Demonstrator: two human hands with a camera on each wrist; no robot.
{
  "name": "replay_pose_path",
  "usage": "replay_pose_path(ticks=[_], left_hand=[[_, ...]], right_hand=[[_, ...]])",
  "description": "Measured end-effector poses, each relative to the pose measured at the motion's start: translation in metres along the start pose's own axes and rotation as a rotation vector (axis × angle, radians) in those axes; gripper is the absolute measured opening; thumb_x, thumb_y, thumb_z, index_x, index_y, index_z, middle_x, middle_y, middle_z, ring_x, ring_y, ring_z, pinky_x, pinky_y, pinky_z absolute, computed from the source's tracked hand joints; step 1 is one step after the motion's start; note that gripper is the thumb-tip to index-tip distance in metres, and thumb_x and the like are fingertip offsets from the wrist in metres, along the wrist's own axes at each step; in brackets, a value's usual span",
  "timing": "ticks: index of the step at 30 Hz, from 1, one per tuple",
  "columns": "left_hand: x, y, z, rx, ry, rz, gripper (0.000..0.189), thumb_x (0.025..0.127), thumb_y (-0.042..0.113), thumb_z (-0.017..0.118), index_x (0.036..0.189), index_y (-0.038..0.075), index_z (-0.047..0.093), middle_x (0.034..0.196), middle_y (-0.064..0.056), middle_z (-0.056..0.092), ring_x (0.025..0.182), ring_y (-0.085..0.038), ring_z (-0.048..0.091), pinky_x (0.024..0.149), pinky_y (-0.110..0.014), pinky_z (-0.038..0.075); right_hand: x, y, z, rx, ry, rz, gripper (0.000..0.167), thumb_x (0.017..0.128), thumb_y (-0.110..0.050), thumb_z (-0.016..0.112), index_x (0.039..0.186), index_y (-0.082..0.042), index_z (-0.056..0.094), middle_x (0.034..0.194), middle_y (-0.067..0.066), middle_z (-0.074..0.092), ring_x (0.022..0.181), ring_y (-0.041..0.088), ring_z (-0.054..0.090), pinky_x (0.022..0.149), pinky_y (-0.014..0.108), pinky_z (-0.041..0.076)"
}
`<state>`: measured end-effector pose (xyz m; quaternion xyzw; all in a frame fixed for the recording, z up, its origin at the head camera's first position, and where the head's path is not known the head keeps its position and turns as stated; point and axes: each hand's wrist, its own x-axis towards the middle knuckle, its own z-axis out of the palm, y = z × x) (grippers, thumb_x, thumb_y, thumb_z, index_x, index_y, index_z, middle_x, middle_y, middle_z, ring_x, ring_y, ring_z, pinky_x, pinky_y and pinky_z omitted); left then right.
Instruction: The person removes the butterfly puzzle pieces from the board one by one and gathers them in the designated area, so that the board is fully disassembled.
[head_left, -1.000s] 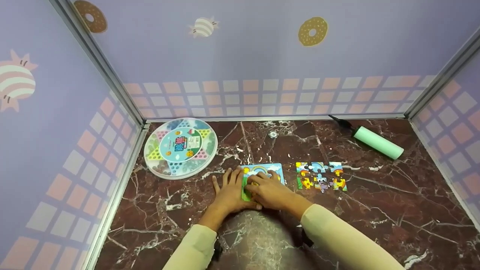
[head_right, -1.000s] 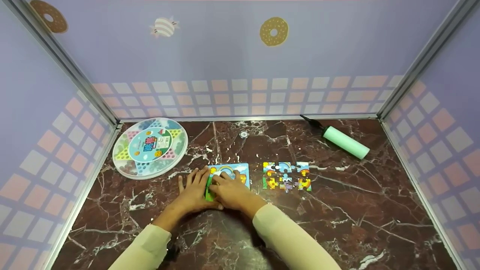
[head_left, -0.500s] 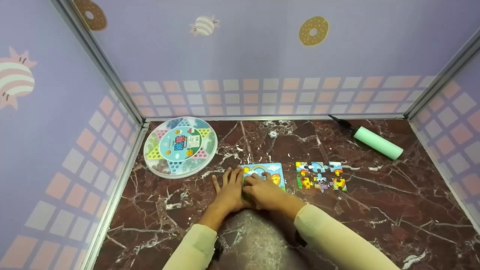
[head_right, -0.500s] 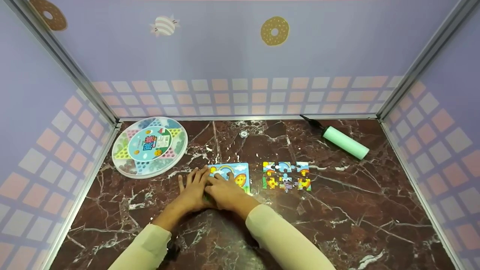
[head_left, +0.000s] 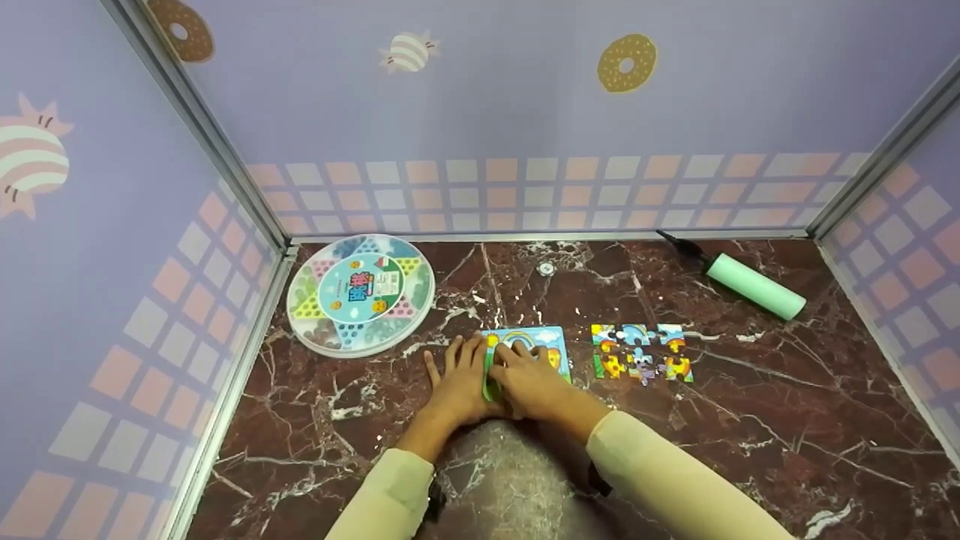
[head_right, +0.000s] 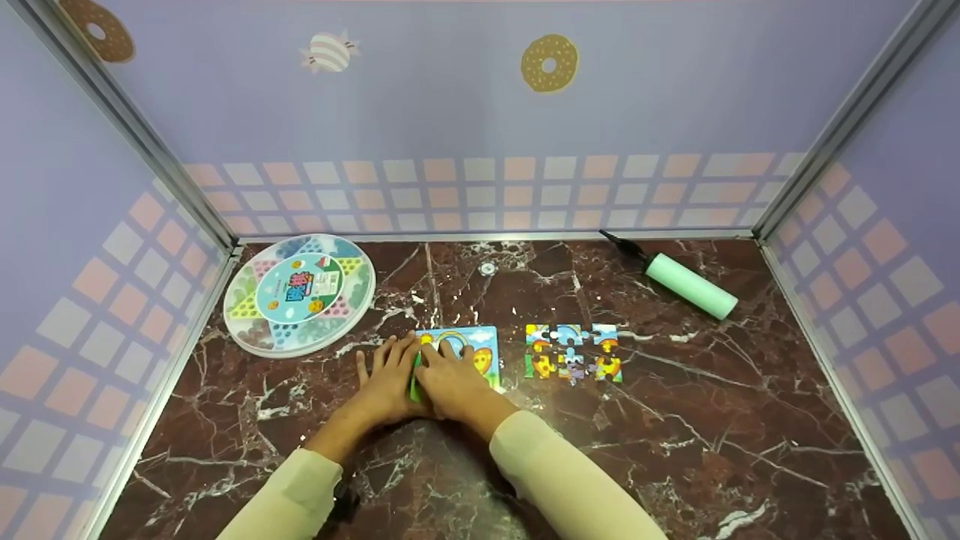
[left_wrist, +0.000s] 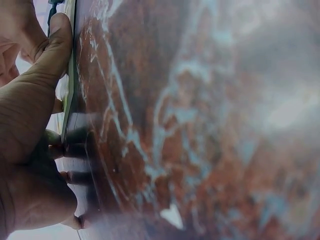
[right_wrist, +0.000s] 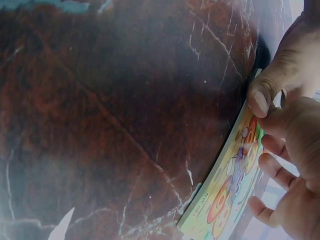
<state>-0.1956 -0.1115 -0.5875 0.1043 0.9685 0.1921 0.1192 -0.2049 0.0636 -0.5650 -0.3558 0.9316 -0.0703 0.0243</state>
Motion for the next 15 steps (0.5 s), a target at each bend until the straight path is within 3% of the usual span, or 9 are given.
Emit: replay_pose_path(ticks=[10, 15], left_hand=[[0.0028, -0.0043, 0.0048, -0.049, 0.012, 0.019, 0.137, 0.073, 0.068, 0.093, 0.177, 0.012, 0.025, 0.185, -0.008, 0.021, 0.173, -0.041, 0.010, 0.129, -0.083, -0.009], [0.0040, -0.0070, 0.0082, -0.073, 0.025, 0.024, 0.137, 0.071, 0.064, 0.095, 0.176, 0.010, 0.026, 0.185, -0.009, 0.022, 0.172, -0.041, 0.009, 0.129, -0.083, -0.011]], right_hand=[[0.0011, 0.0008, 0.0023, 0.029, 0.022, -0.018, 0.051, 0.077, -0.019, 0.094, 0.121, -0.009, 0.070, 0.135, 0.015, 0.059, 0.118, 0.036, 0.056, 0.090, 0.059, 0.057], [0.0012, 0.0017, 0.0039, 0.100, 0.045, -0.053, 0.051, 0.077, -0.013, 0.093, 0.121, -0.005, 0.068, 0.139, 0.022, 0.059, 0.117, 0.039, 0.062, 0.094, 0.056, 0.065]])
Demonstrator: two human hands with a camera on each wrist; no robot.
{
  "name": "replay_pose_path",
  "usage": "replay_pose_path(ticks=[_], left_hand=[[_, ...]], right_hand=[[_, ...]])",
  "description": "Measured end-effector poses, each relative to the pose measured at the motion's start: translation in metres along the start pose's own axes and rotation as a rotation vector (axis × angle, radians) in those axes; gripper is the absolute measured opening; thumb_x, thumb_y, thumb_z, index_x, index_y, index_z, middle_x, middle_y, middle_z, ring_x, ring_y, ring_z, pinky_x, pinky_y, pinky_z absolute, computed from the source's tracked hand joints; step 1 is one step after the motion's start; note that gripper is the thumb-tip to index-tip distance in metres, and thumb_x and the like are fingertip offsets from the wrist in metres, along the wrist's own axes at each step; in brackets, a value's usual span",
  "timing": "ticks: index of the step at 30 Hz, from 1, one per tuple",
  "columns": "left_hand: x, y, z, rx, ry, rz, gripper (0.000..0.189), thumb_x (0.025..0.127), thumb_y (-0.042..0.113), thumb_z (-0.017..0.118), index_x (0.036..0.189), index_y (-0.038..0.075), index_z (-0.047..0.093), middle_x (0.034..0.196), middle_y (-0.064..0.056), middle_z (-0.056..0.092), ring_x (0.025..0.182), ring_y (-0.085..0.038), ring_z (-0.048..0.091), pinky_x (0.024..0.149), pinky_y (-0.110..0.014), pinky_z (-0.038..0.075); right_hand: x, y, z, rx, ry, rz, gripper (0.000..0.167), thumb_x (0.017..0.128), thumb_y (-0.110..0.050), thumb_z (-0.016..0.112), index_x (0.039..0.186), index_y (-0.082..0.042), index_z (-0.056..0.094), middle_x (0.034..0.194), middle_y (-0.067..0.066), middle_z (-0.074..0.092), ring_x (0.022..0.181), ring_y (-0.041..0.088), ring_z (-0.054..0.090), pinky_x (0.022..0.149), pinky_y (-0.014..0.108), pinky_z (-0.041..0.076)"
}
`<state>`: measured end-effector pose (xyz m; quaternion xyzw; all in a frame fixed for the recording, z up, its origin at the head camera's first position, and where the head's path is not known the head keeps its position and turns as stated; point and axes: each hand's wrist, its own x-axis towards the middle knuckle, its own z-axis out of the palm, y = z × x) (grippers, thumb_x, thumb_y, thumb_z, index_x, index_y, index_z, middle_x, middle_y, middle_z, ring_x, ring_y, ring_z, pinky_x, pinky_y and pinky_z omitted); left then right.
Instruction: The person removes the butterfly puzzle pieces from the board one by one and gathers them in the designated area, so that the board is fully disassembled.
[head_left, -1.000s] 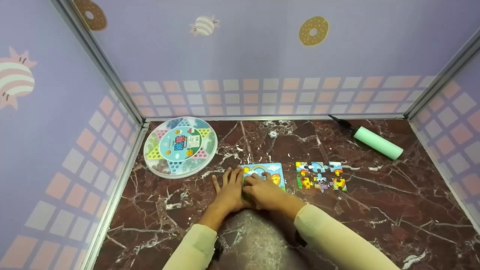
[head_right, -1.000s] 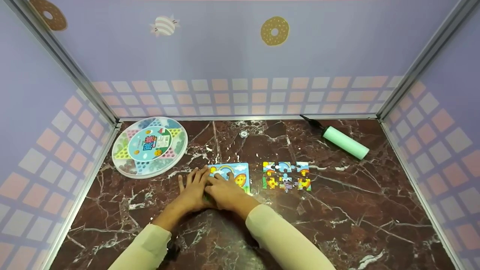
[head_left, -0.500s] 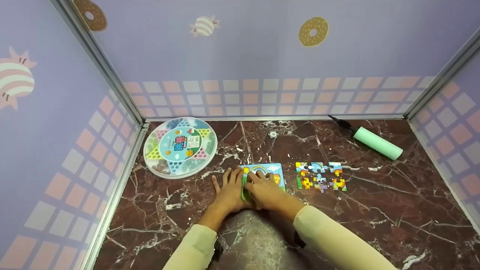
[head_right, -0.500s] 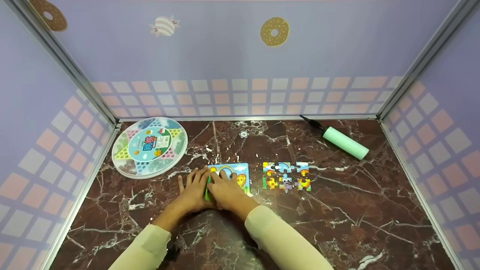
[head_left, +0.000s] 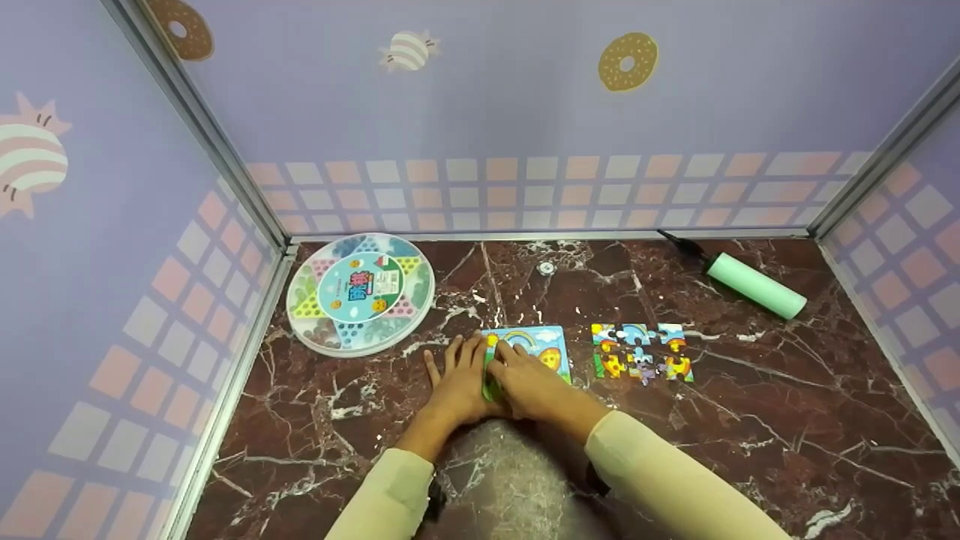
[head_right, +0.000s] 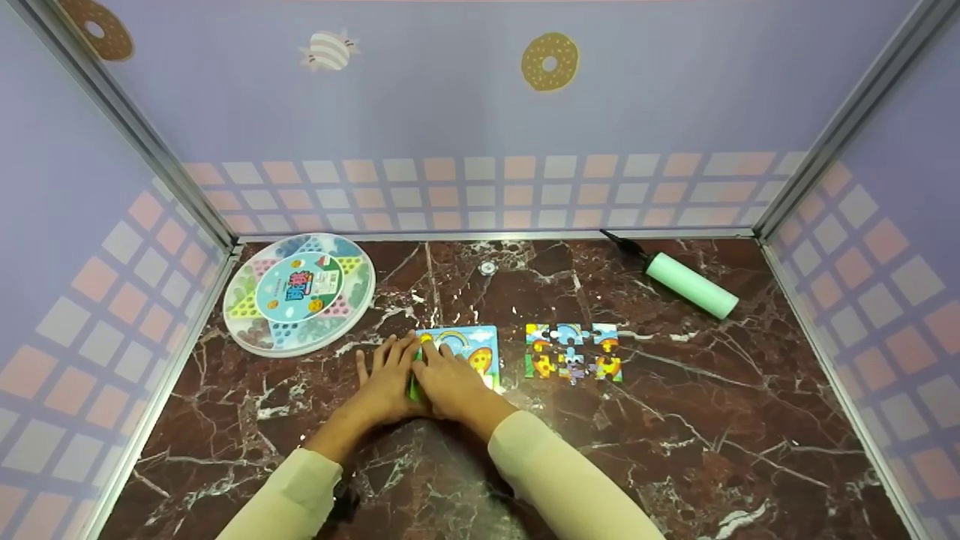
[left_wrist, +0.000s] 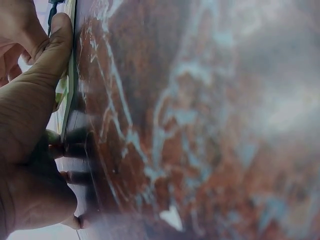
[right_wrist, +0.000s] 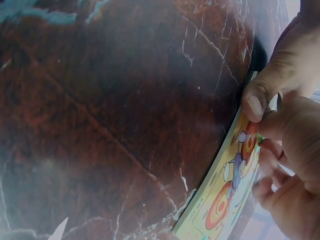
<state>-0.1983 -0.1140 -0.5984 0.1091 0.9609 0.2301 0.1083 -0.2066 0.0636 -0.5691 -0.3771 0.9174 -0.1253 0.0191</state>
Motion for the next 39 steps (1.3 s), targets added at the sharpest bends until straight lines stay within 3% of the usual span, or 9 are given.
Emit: replay_pose_path(ticks=[3, 8, 11, 12, 19, 23, 30, 34, 39], left_hand=[[-0.001, 0.002, -0.001, 0.011, 0.003, 0.000, 0.136, 0.071, 0.065, 0.095, 0.175, 0.009, 0.028, 0.184, -0.009, 0.023, 0.172, -0.042, 0.011, 0.129, -0.084, -0.009], [-0.001, 0.004, -0.003, 0.035, -0.019, -0.019, 0.135, 0.073, 0.068, 0.093, 0.177, 0.013, 0.026, 0.186, -0.007, 0.020, 0.173, -0.040, 0.008, 0.130, -0.082, -0.010], [-0.001, 0.002, -0.002, 0.023, -0.011, -0.011, 0.135, 0.072, 0.066, 0.095, 0.177, 0.013, 0.027, 0.186, -0.007, 0.021, 0.173, -0.040, 0.009, 0.130, -0.083, -0.010], [0.000, 0.000, 0.000, 0.014, -0.008, -0.007, 0.136, 0.071, 0.065, 0.095, 0.177, 0.013, 0.026, 0.186, -0.007, 0.021, 0.173, -0.040, 0.009, 0.129, -0.082, -0.012], [0.001, -0.002, 0.000, 0.004, -0.011, -0.002, 0.139, 0.070, 0.067, 0.095, 0.177, 0.013, 0.025, 0.186, -0.007, 0.020, 0.173, -0.040, 0.008, 0.129, -0.082, -0.014], [-0.004, 0.002, -0.005, 0.037, -0.014, 0.009, 0.132, 0.076, 0.068, 0.092, 0.177, 0.013, 0.026, 0.185, -0.007, 0.023, 0.173, -0.041, 0.012, 0.130, -0.084, -0.006], [-0.002, -0.002, -0.003, 0.019, -0.019, 0.025, 0.132, 0.077, 0.067, 0.091, 0.178, 0.014, 0.024, 0.187, -0.008, 0.019, 0.173, -0.041, 0.010, 0.130, -0.083, -0.009], [0.002, -0.009, 0.000, -0.010, -0.043, 0.031, 0.137, 0.073, 0.068, 0.092, 0.178, 0.016, 0.022, 0.187, -0.007, 0.016, 0.173, -0.041, 0.006, 0.129, -0.081, -0.016], [0.001, -0.009, -0.010, -0.013, -0.097, 0.045, 0.141, 0.070, 0.070, 0.092, 0.179, 0.018, 0.020, 0.188, -0.006, 0.014, 0.174, -0.041, 0.005, 0.129, -0.081, -0.016]], right_hand=[[0.000, 0.001, 0.001, 0.054, 0.000, -0.006, 0.048, 0.079, -0.010, 0.091, 0.120, -0.002, 0.068, 0.141, 0.025, 0.059, 0.117, 0.043, 0.065, 0.096, 0.054, 0.066], [0.000, 0.008, 0.015, 0.078, 0.048, -0.055, 0.035, 0.087, -0.017, 0.088, 0.113, -0.003, 0.070, 0.129, 0.021, 0.061, 0.107, 0.039, 0.067, 0.090, 0.052, 0.066], [0.000, 0.006, 0.014, 0.068, 0.054, -0.045, 0.039, 0.090, -0.026, 0.088, 0.117, -0.004, 0.071, 0.127, 0.020, 0.063, 0.107, 0.039, 0.068, 0.090, 0.051, 0.067], [-0.001, -0.002, 0.002, 0.084, 0.033, -0.023, 0.040, 0.090, -0.025, 0.088, 0.118, -0.003, 0.072, 0.126, 0.021, 0.064, 0.107, 0.040, 0.068, 0.090, 0.052, 0.067], [0.000, -0.001, 0.003, 0.028, 0.039, -0.015, 0.043, 0.087, -0.024, 0.088, 0.121, -0.004, 0.073, 0.123, 0.019, 0.065, 0.108, 0.038, 0.065, 0.093, 0.052, 0.065], [0.001, -0.001, 0.002, 0.013, 0.012, -0.002, 0.045, 0.086, -0.017, 0.087, 0.126, -0.003, 0.073, 0.132, 0.024, 0.064, 0.114, 0.044, 0.066, 0.096, 0.055, 0.065], [0.001, -0.002, 0.000, 0.005, -0.035, 0.029, 0.053, 0.085, -0.010, 0.087, 0.135, -0.002, 0.070, 0.156, 0.035, 0.054, 0.129, 0.060, 0.064, 0.101, 0.065, 0.063], [0.001, -0.003, 0.000, -0.002, -0.044, 0.022, 0.060, 0.084, -0.014, 0.089, 0.138, 0.000, 0.067, 0.157, 0.037, 0.053, 0.130, 0.062, 0.063, 0.104, 0.068, 0.061], [0.001, -0.005, 0.000, -0.008, -0.051, 0.024, 0.072, 0.081, -0.024, 0.094, 0.142, -0.001, 0.065, 0.156, 0.037, 0.053, 0.129, 0.062, 0.063, 0.103, 0.067, 0.062]])
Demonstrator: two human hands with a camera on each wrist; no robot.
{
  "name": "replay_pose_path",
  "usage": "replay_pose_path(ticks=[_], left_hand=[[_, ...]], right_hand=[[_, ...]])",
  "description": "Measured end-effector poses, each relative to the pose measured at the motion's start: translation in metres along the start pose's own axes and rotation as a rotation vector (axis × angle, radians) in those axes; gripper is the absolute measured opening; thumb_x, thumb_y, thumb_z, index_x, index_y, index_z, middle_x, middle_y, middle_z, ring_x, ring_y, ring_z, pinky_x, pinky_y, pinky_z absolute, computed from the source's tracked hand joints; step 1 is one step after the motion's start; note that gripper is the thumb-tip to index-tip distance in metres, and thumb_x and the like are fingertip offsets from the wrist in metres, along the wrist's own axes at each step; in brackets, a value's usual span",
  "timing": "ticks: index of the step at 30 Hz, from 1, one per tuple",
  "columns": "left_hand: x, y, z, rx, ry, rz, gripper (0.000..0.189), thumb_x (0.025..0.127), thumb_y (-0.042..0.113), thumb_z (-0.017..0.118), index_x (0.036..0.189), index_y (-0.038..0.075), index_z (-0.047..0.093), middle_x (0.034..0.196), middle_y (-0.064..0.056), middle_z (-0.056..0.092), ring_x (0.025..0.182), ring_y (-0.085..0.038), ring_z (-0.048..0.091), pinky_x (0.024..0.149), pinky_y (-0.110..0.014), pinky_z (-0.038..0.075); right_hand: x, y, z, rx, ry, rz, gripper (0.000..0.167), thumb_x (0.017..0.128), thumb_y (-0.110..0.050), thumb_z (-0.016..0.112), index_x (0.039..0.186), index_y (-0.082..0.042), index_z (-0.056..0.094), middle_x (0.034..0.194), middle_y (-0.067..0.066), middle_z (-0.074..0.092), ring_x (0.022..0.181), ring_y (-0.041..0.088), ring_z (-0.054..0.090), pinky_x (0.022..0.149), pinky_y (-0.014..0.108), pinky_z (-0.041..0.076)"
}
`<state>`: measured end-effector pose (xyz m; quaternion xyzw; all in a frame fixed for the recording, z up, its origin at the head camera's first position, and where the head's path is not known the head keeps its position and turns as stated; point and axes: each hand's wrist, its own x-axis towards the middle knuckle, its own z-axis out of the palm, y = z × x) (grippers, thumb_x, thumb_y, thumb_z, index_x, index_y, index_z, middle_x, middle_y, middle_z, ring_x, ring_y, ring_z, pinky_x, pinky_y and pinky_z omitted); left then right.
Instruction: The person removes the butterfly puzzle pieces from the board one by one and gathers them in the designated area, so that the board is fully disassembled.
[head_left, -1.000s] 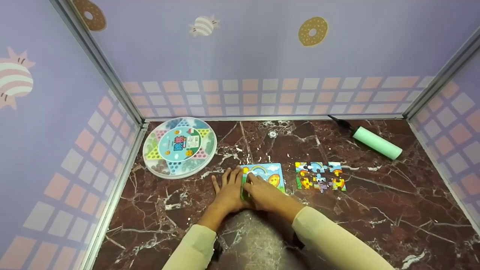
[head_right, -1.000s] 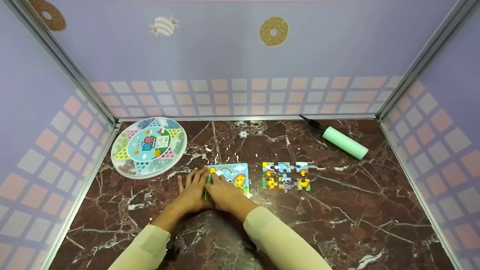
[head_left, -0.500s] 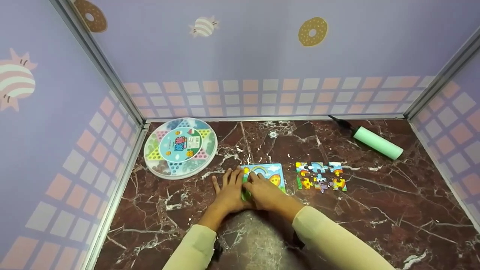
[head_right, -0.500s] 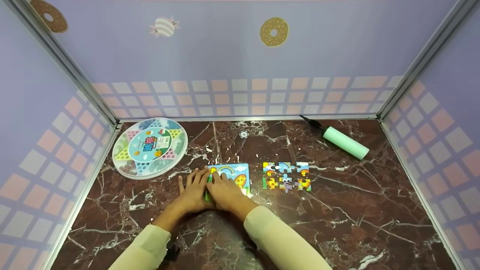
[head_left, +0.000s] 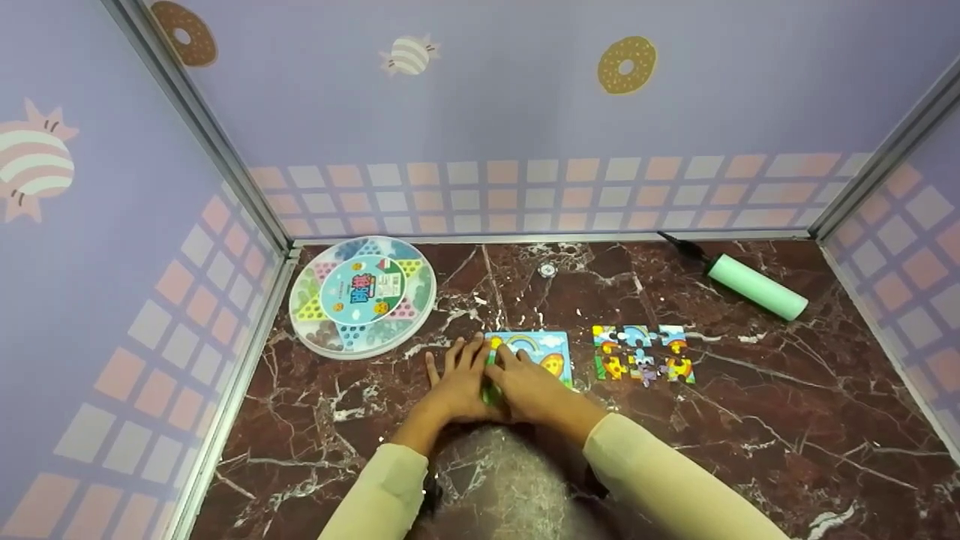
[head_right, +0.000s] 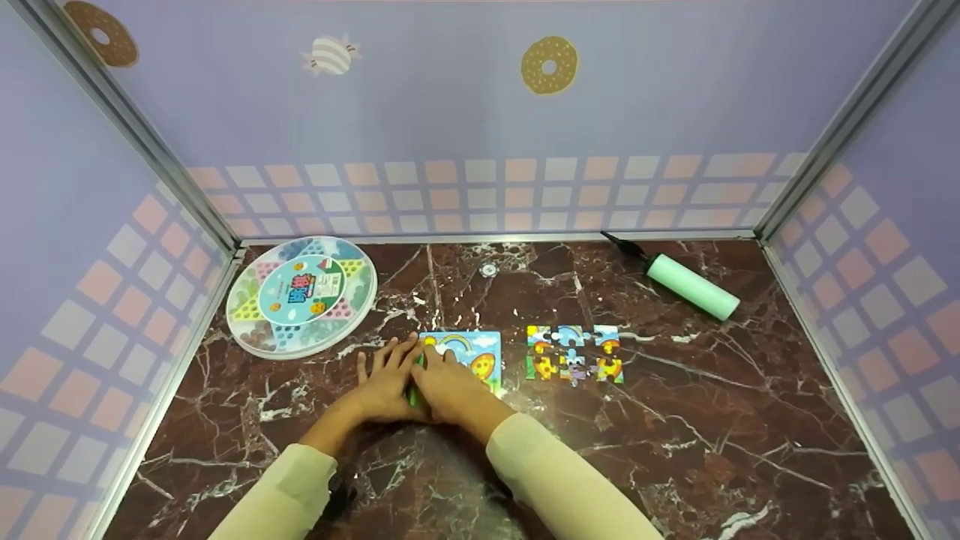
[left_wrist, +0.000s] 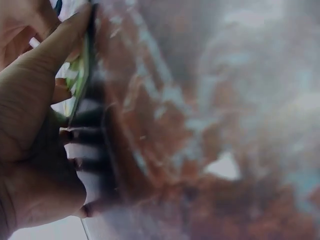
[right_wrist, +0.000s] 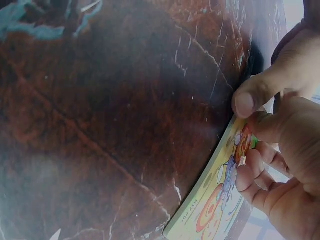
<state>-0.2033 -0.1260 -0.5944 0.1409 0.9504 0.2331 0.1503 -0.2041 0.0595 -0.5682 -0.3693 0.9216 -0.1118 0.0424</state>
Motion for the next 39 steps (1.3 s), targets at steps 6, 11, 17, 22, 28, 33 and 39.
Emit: replay_pose_path(ticks=[6, 11, 17, 22, 28, 33, 39], left_hand=[[-0.005, 0.006, -0.008, 0.018, -0.014, -0.006, 0.139, 0.072, 0.069, 0.094, 0.179, 0.018, 0.021, 0.188, -0.005, 0.014, 0.174, -0.040, 0.007, 0.130, -0.081, -0.011], [-0.007, 0.008, -0.009, 0.035, -0.004, -0.014, 0.142, 0.069, 0.070, 0.095, 0.179, 0.020, 0.020, 0.188, -0.003, 0.015, 0.174, -0.038, 0.008, 0.131, -0.080, -0.010], [-0.007, 0.008, -0.009, 0.041, -0.010, -0.024, 0.142, 0.070, 0.072, 0.094, 0.180, 0.023, 0.018, 0.188, -0.001, 0.014, 0.174, -0.037, 0.006, 0.131, -0.080, -0.009], [-0.007, 0.007, -0.008, 0.044, -0.009, -0.025, 0.142, 0.071, 0.073, 0.094, 0.180, 0.022, 0.018, 0.188, -0.002, 0.015, 0.174, -0.037, 0.007, 0.132, -0.080, -0.008], [-0.006, 0.007, -0.007, 0.047, 0.011, -0.007, 0.141, 0.071, 0.070, 0.095, 0.179, 0.020, 0.021, 0.187, -0.004, 0.018, 0.173, -0.038, 0.010, 0.131, -0.082, -0.007], [-0.006, 0.008, -0.008, 0.053, 0.007, -0.022, 0.142, 0.070, 0.073, 0.095, 0.179, 0.020, 0.020, 0.187, -0.004, 0.017, 0.173, -0.039, 0.010, 0.131, -0.082, -0.006], [-0.002, 0.003, -0.002, 0.028, 0.017, -0.010, 0.144, 0.069, 0.073, 0.095, 0.179, 0.019, 0.020, 0.187, -0.004, 0.018, 0.173, -0.040, 0.009, 0.131, -0.081, -0.009]], right_hand=[[-0.002, -0.003, -0.001, 0.001, 0.011, 0.041, 0.072, 0.082, -0.028, 0.095, 0.145, -0.009, 0.064, 0.153, 0.032, 0.056, 0.125, 0.060, 0.065, 0.094, 0.064, 0.066], [-0.004, -0.006, 0.000, -0.015, 0.034, 0.066, 0.072, 0.080, -0.024, 0.095, 0.145, -0.014, 0.066, 0.153, 0.028, 0.057, 0.127, 0.054, 0.064, 0.094, 0.061, 0.067], [-0.006, -0.006, 0.003, -0.055, 0.070, 0.067, 0.069, 0.075, -0.023, 0.098, 0.137, -0.016, 0.068, 0.145, 0.022, 0.058, 0.118, 0.047, 0.066, 0.082, 0.053, 0.069], [-0.008, -0.005, 0.005, -0.063, 0.110, 0.025, 0.063, 0.072, -0.018, 0.099, 0.127, -0.012, 0.069, 0.132, 0.020, 0.060, 0.108, 0.043, 0.067, 0.080, 0.048, 0.068], [-0.011, -0.002, 0.004, -0.055, 0.133, -0.027, 0.052, 0.078, -0.016, 0.094, 0.125, -0.012, 0.073, 0.127, 0.016, 0.062, 0.106, 0.039, 0.066, 0.085, 0.046, 0.068], [-0.015, 0.004, 0.000, -0.063, 0.151, -0.099, 0.036, 0.091, -0.021, 0.086, 0.124, -0.010, 0.075, 0.127, 0.014, 0.067, 0.107, 0.034, 0.066, 0.092, 0.044, 0.065], [-0.019, 0.011, 0.003, -0.112, 0.237, -0.171, 0.038, 0.090, -0.029, 0.087, 0.121, -0.009, 0.077, 0.126, 0.012, 0.073, 0.108, 0.031, 0.068, 0.095, 0.043, 0.064]])
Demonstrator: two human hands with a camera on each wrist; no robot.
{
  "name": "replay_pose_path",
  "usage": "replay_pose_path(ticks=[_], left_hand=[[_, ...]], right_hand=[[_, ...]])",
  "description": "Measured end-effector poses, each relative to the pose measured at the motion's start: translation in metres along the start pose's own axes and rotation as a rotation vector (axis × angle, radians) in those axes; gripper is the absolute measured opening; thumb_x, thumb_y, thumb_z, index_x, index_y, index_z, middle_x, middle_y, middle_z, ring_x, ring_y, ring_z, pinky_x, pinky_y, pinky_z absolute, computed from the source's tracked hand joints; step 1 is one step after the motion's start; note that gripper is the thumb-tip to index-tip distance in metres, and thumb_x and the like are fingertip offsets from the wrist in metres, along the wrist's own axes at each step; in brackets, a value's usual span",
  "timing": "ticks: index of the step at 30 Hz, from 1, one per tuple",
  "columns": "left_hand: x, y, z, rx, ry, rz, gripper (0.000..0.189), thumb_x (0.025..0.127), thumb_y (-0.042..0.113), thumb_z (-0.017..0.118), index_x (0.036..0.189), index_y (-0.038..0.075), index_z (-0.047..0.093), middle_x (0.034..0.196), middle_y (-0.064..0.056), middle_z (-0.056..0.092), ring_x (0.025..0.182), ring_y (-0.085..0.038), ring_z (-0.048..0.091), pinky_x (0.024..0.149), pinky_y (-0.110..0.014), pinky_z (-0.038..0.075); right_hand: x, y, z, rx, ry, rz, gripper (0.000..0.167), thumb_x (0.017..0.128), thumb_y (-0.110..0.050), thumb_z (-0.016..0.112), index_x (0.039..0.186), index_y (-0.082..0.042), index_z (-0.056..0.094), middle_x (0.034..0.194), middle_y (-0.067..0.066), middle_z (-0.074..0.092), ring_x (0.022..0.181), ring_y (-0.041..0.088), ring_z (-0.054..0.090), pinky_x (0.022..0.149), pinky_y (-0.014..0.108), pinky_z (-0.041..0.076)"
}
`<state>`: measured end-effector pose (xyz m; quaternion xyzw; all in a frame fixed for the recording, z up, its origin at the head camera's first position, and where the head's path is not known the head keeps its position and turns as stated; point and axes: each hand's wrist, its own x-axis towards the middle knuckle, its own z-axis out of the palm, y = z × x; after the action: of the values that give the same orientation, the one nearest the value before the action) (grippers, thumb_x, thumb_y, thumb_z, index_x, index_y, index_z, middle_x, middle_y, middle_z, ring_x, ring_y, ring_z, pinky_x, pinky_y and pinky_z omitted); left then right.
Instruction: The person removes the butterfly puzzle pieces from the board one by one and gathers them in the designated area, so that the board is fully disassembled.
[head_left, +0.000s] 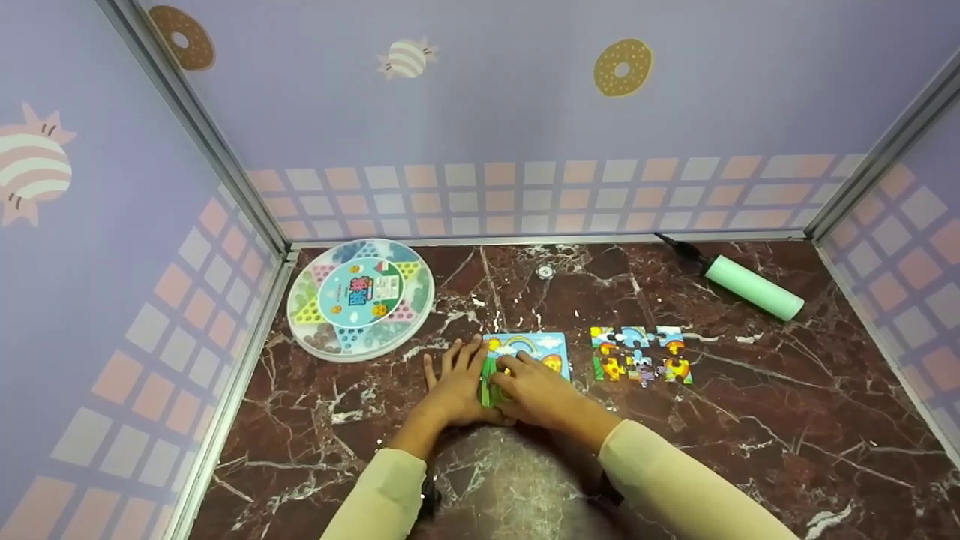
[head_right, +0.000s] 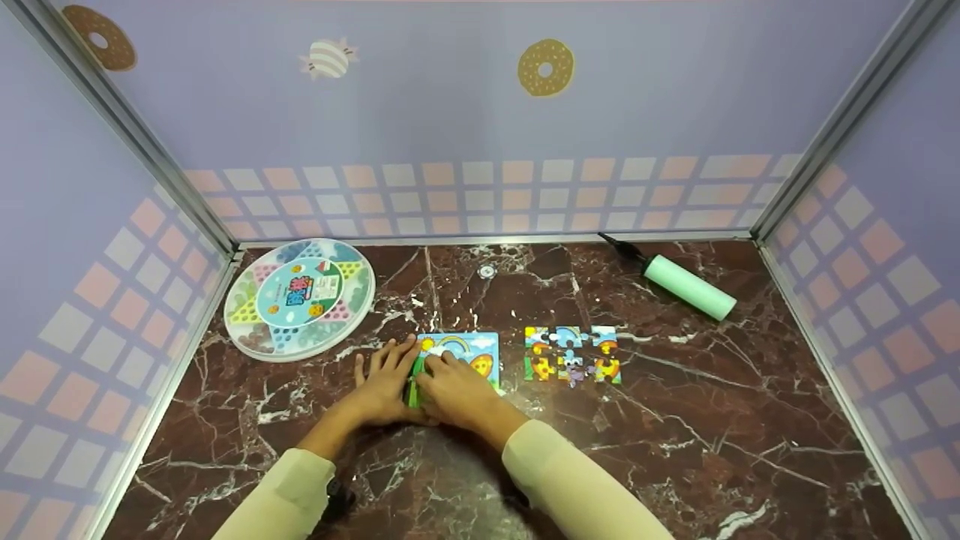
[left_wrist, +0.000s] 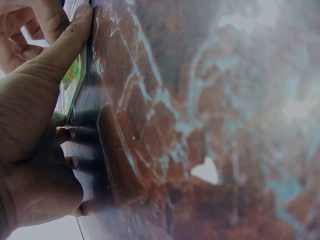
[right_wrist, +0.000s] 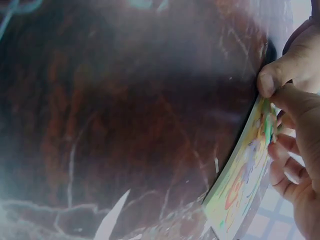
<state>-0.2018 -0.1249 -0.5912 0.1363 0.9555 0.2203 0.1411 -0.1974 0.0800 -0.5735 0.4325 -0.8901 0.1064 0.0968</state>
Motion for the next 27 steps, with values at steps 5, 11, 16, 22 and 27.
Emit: replay_pose_path(ticks=[5, 11, 16, 22, 27], left_hand=[[0.000, -0.001, 0.001, -0.024, 0.006, 0.010, 0.145, 0.068, 0.073, 0.096, 0.179, 0.018, 0.021, 0.187, -0.004, 0.017, 0.173, -0.040, 0.008, 0.130, -0.081, -0.010], [-0.005, 0.004, -0.005, -0.038, -0.022, 0.002, 0.141, 0.071, 0.070, 0.096, 0.178, 0.018, 0.021, 0.188, -0.005, 0.013, 0.174, -0.040, 0.004, 0.131, -0.079, -0.013], [-0.003, 0.002, -0.004, -0.026, -0.024, -0.001, 0.143, 0.071, 0.074, 0.095, 0.179, 0.017, 0.019, 0.188, -0.005, 0.013, 0.174, -0.040, 0.004, 0.131, -0.079, -0.013], [-0.001, -0.002, 0.000, -0.040, -0.029, -0.002, 0.146, 0.070, 0.077, 0.094, 0.179, 0.019, 0.017, 0.189, -0.002, 0.009, 0.175, -0.038, 0.000, 0.131, -0.076, -0.017], [-0.002, 0.000, -0.001, -0.034, -0.026, -0.012, 0.146, 0.068, 0.076, 0.095, 0.179, 0.018, 0.019, 0.189, -0.003, 0.010, 0.174, -0.039, 0.002, 0.131, -0.078, -0.016]], right_hand=[[-0.004, 0.005, 0.001, -0.086, 0.037, -0.030, 0.039, 0.091, -0.040, 0.087, 0.118, -0.014, 0.078, 0.125, 0.006, 0.075, 0.109, 0.028, 0.067, 0.092, 0.046, 0.064], [-0.012, 0.017, -0.002, -0.190, 0.068, -0.070, 0.032, 0.092, -0.050, 0.084, 0.105, -0.022, 0.078, 0.122, 0.000, 0.076, 0.109, 0.025, 0.063, 0.090, 0.046, 0.057], [-0.021, 0.028, -0.010, -0.225, 0.066, -0.068, 0.029, 0.094, -0.056, 0.082, 0.101, -0.028, 0.081, 0.122, -0.001, 0.076, 0.113, 0.026, 0.064, 0.099, 0.055, 0.056], [-0.038, 0.046, -0.016, -0.242, 0.139, -0.093, 0.024, 0.090, -0.051, 0.086, 0.092, -0.028, 0.081, 0.113, -0.002, 0.076, 0.108, 0.025, 0.063, 0.103, 0.064, 0.052], [-0.055, 0.059, -0.020, -0.216, 0.166, -0.101, 0.024, 0.087, -0.051, 0.089, 0.093, -0.029, 0.082, 0.113, 0.000, 0.077, 0.111, 0.028, 0.063, 0.104, 0.069, 0.051]])
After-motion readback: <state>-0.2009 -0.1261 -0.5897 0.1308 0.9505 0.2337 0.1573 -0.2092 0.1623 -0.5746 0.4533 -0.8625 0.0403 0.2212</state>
